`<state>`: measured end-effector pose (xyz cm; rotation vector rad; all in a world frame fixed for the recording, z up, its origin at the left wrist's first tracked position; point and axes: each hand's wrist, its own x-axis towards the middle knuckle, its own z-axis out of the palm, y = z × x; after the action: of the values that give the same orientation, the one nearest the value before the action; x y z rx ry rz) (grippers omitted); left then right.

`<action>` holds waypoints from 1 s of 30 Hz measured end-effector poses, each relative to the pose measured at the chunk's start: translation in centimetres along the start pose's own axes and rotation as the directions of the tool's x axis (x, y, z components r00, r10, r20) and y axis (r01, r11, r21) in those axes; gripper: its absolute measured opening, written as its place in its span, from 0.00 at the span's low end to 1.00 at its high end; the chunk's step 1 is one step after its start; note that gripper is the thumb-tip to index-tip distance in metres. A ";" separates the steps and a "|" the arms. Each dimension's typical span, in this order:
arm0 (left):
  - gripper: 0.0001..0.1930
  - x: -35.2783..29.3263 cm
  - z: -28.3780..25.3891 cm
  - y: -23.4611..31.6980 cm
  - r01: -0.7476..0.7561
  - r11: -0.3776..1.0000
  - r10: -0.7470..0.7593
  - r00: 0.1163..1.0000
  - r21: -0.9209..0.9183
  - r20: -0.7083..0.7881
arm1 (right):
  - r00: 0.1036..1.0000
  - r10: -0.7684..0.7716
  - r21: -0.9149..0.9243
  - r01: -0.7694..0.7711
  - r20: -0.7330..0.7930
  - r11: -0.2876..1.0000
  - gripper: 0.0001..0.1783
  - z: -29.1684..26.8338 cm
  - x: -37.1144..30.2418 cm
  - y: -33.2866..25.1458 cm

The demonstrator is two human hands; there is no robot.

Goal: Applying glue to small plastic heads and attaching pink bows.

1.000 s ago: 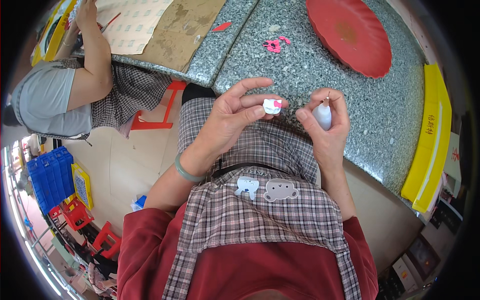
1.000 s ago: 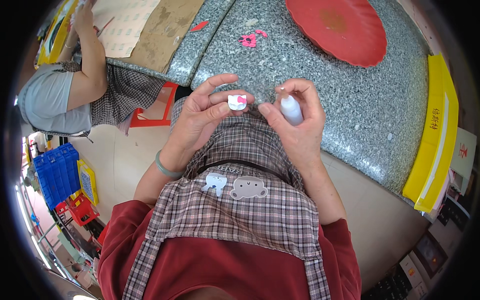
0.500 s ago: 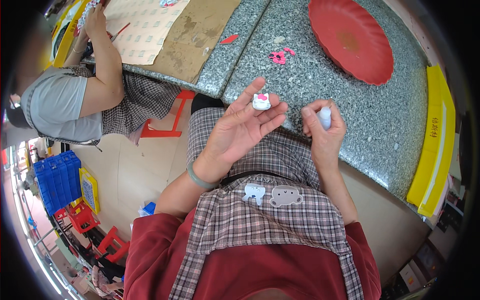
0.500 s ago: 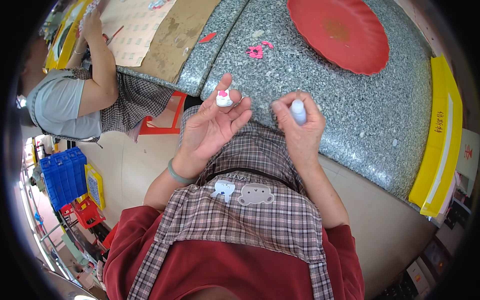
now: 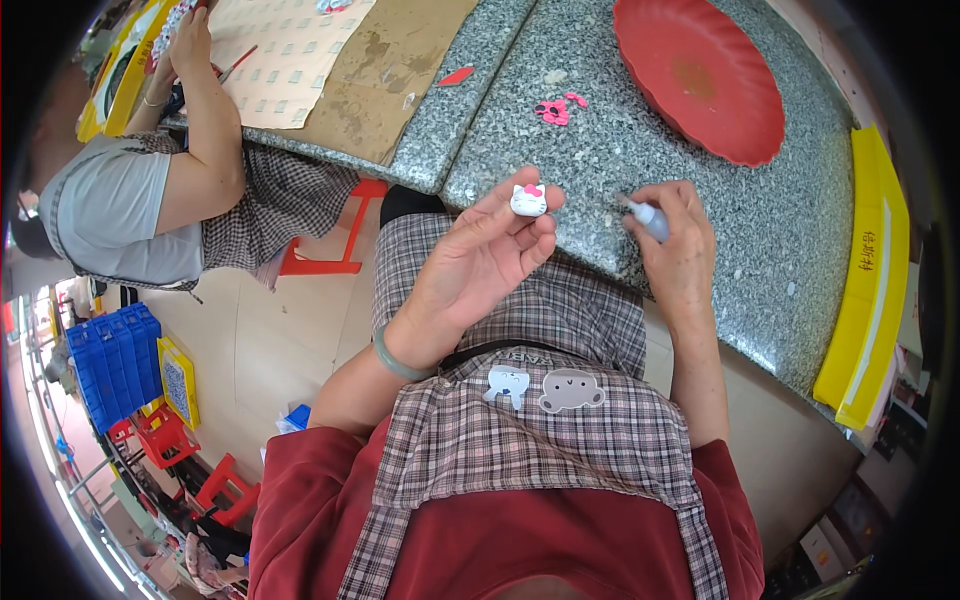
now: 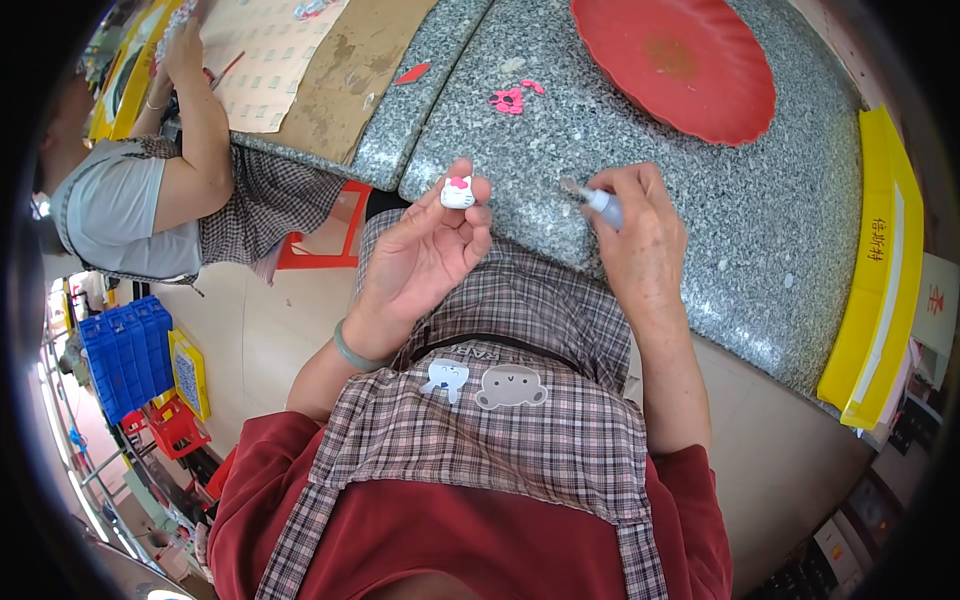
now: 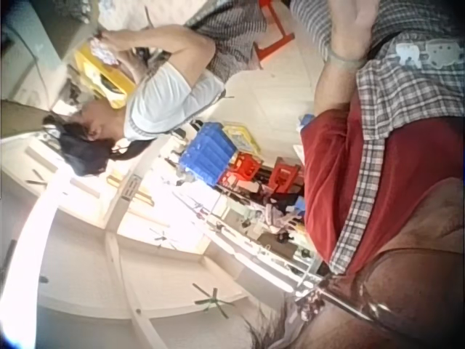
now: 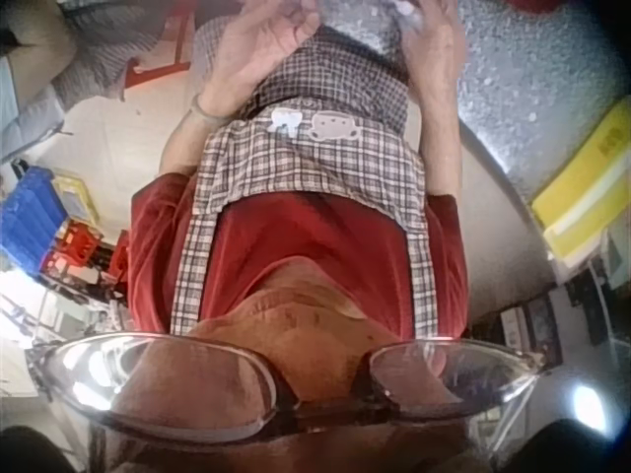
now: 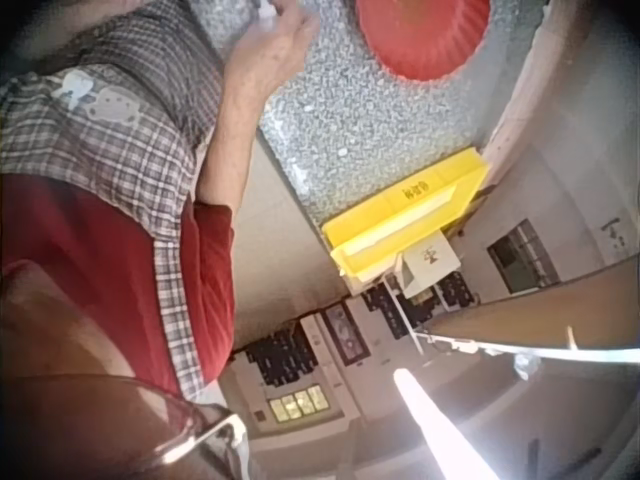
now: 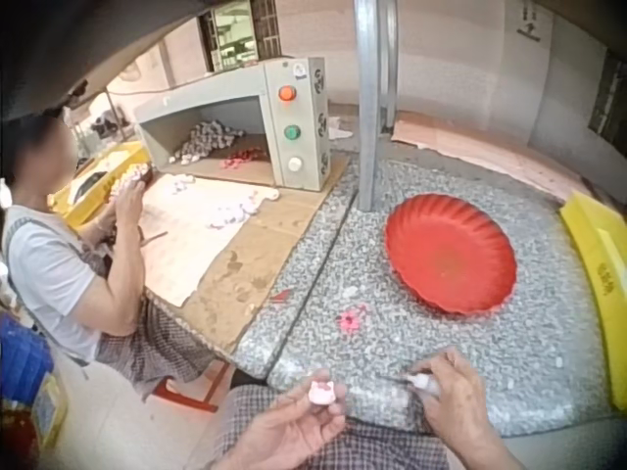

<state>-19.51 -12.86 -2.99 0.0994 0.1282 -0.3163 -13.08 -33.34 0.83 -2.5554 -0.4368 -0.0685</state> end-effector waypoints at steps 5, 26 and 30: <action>0.18 0.1 0.7 -0.4 0.017 0.998 -0.014 0.999 0.063 -0.046 | 0.990 0.135 0.546 -0.091 -0.041 0.833 0.12 1.0 -0.3 -0.9; 0.16 -0.3 0.6 -1.5 0.128 0.929 -0.090 0.988 0.348 -0.122 | 0.956 -0.032 0.357 0.140 -0.293 0.924 0.10 3.0 3.8 -1.2; 0.16 -0.5 -0.1 -0.9 0.101 0.937 -0.060 0.989 0.333 -0.133 | 0.988 0.133 0.412 -0.087 -0.085 0.907 0.07 3.7 4.9 -1.1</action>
<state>-20.27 -13.52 -3.10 0.4577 0.1973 -0.4127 -8.92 -29.04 -1.10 -2.1458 -0.2328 -0.0696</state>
